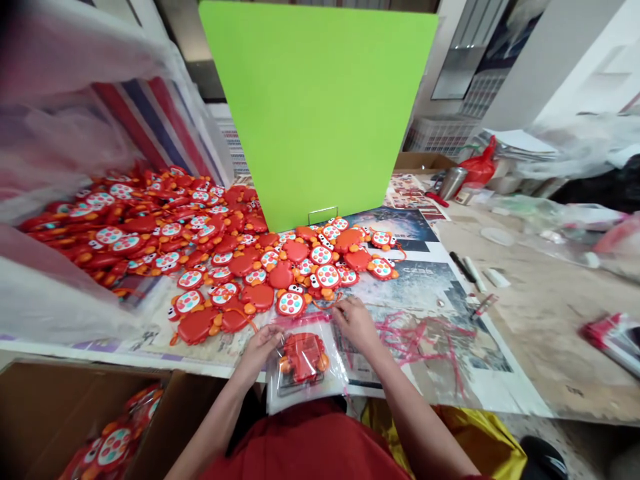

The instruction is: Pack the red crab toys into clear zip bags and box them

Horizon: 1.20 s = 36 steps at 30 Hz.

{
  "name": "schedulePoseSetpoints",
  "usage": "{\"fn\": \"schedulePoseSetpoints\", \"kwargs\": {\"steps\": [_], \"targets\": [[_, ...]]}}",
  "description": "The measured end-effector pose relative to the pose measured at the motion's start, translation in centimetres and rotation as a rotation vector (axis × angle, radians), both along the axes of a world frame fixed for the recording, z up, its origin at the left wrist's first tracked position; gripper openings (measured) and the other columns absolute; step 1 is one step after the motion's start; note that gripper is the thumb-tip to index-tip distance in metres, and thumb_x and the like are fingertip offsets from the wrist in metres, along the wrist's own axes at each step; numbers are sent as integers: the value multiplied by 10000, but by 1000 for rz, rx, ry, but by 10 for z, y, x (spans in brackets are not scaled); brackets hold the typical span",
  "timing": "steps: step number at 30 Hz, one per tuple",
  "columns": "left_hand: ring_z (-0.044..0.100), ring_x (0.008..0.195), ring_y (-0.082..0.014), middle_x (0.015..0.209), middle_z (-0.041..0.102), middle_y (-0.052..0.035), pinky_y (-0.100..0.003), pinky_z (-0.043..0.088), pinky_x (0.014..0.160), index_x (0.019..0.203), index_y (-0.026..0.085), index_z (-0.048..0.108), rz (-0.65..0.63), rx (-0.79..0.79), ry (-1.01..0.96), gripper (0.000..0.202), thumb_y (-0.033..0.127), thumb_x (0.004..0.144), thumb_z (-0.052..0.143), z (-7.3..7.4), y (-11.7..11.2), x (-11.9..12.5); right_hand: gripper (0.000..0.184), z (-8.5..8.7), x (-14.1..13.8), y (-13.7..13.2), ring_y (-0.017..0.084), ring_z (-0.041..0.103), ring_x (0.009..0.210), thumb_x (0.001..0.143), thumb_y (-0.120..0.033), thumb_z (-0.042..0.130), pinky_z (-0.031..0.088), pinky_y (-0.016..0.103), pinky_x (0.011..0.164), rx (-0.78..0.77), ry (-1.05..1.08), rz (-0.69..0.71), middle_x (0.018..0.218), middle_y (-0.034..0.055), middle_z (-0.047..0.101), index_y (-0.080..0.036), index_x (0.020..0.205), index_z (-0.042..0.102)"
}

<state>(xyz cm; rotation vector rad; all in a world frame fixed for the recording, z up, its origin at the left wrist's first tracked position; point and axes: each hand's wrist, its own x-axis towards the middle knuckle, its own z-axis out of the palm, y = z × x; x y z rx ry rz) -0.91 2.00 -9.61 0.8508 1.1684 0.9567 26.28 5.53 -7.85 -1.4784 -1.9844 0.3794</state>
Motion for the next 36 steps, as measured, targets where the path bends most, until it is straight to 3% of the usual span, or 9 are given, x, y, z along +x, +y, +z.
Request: {"fn": "schedulePoseSetpoints", "kwargs": {"steps": [4, 10, 14, 18, 22, 26, 31, 33, 36], "targets": [[665, 802, -195, 894, 717, -53, -275, 504, 694, 930, 156, 639, 4, 45, 37, 514, 535, 619, 794, 3, -2, -1, 237, 0, 9, 9, 217, 628, 821, 879, -260, 492, 459, 319, 759, -61, -26, -52, 853, 59, 713, -197, 923, 716], [655, 855, -209, 916, 715, -63, -299, 506, 768, 953, 153, 678, 2, 45, 16, 525, 539, 620, 801, 1, 0, -4, 448, 2, 93, 8, 344, 590, 1109, 726, -135, 601, 447, 463, 899, -300, -489, -329, 1185, 160, 661, -193, 1165, 673], [640, 820, -201, 899, 703, -62, -293, 497, 729, 932, 158, 689, -14, 70, 9, 507, 551, 629, 791, -6, 0, -6, 587, 8, 128, 7, 363, 507, 1227, 681, -56, 484, 414, 527, 979, 15, -463, -494, 1328, 190, 548, -170, 1237, 631], [617, 727, -176, 821, 680, -41, -280, 473, 673, 897, 170, 687, -7, 88, -24, 494, 565, 619, 790, -16, 0, -7, 408, 13, 111, 15, 302, 637, 964, 751, -237, 453, 520, 427, 838, 94, -58, -335, 1053, 148, 657, -190, 1077, 695], [608, 735, -172, 817, 675, -39, -289, 464, 711, 886, 179, 697, 18, 135, -15, 462, 561, 640, 776, -20, -3, -8, 383, 4, 44, 13, 279, 663, 768, 824, -518, 498, 542, 377, 703, -244, 211, -56, 839, 84, 714, -235, 961, 715], [586, 674, -165, 757, 660, -30, -286, 454, 668, 877, 179, 699, 27, 124, -17, 493, 582, 607, 785, -23, -5, -8, 450, -6, -11, 7, 263, 660, 729, 828, -552, 502, 530, 359, 677, -385, 230, 132, 786, 69, 721, -204, 1004, 726], [618, 753, -203, 801, 683, -32, -302, 478, 692, 866, 206, 704, 26, 121, 32, 540, 645, 561, 779, -25, -2, -11, 410, 13, 8, 16, 230, 659, 800, 840, -448, 534, 528, 346, 737, -465, 159, 325, 887, 56, 724, -208, 1127, 703], [634, 807, -226, 843, 702, -40, -322, 490, 740, 865, 216, 709, 17, 126, 57, 558, 669, 546, 773, -24, 3, -12, 374, 22, 37, 20, 242, 665, 884, 814, -365, 576, 527, 369, 795, -457, 83, 231, 968, 71, 725, -220, 1135, 700], [646, 831, -249, 854, 716, -51, -349, 497, 777, 854, 220, 713, -6, 101, 55, 589, 687, 502, 783, -18, 8, -13, 334, 31, 81, 23, 306, 635, 1048, 714, -188, 586, 479, 459, 920, -254, -130, -247, 1068, 146, 704, -181, 1013, 733]]}}
